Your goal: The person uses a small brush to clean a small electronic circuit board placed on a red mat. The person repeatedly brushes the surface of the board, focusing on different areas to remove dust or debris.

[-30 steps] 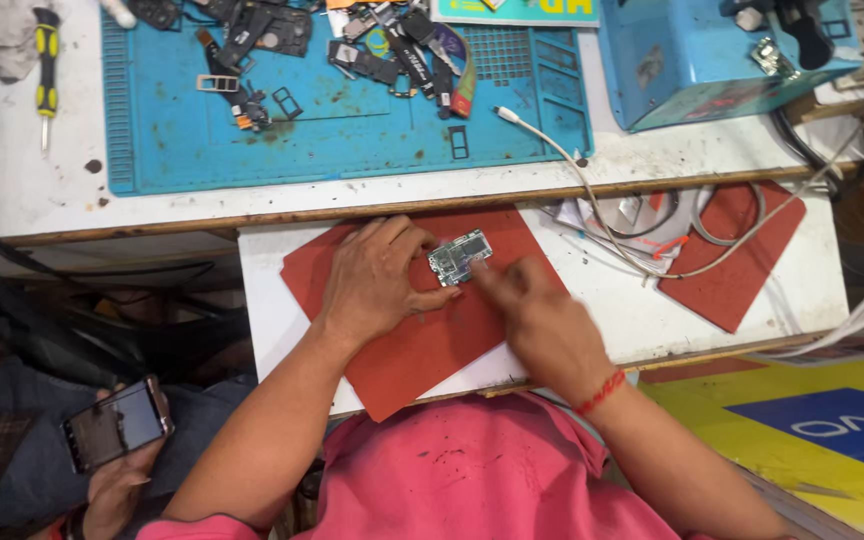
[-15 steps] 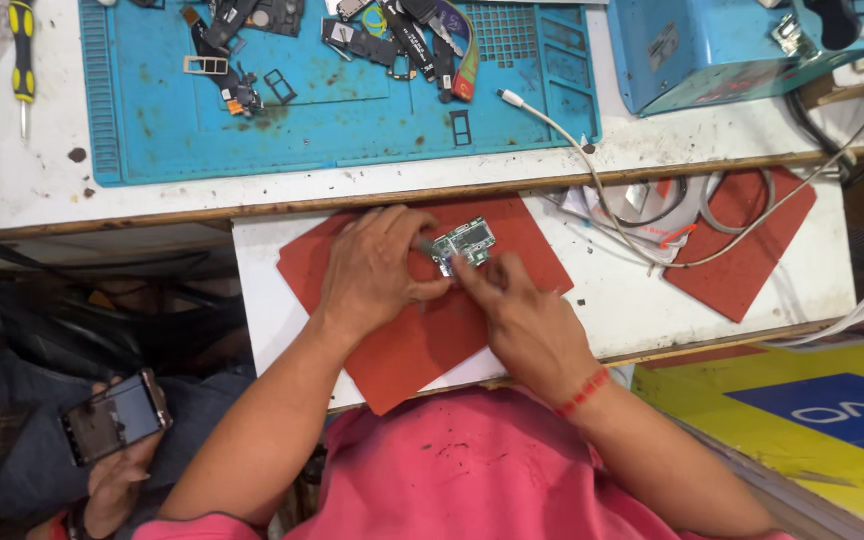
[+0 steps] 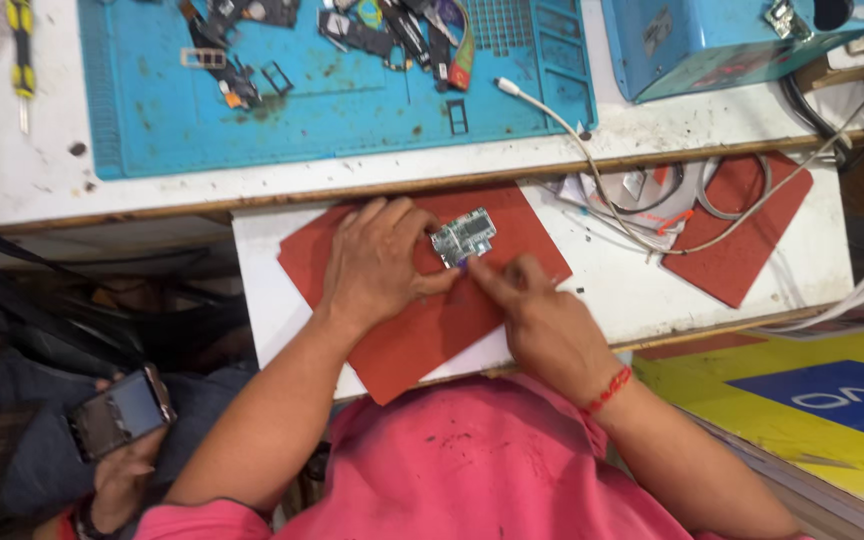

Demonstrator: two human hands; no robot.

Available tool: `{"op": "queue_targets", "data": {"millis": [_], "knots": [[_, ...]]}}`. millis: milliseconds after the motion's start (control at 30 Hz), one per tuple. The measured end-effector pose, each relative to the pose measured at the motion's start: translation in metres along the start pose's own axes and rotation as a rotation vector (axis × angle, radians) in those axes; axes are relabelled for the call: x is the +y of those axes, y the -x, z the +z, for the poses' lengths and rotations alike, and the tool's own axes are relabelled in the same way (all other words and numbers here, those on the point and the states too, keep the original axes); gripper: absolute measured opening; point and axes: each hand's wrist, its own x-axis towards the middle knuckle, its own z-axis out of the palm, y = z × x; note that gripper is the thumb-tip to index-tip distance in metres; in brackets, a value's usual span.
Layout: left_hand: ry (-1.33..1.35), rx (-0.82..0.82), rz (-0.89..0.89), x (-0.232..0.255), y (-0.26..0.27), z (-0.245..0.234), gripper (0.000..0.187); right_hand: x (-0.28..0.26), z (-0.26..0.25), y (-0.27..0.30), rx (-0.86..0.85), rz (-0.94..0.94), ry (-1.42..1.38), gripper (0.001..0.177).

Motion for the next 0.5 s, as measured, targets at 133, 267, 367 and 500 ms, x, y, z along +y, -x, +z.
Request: {"op": "queue_targets", "data": {"millis": [133,267,367,500], "knots": [[0.055,-0.048,-0.041,0.005,-0.002,-0.002,0.049,0.011,-0.003,-0.004,0.144,0.098,-0.035,0.063],[0.051,-0.015,-0.021,0.002,0.001,-0.003,0.047,0.008,-0.004,0.011,0.064,0.066,-0.044,0.067],[0.048,-0.020,-0.007,0.001,-0.001,-0.001,0.047,0.009,-0.005,0.002,0.122,0.157,-0.029,0.063],[0.005,-0.012,0.015,-0.001,0.000,0.001,0.049,0.002,0.002,0.003,0.100,-0.044,-0.025,0.059]]}}
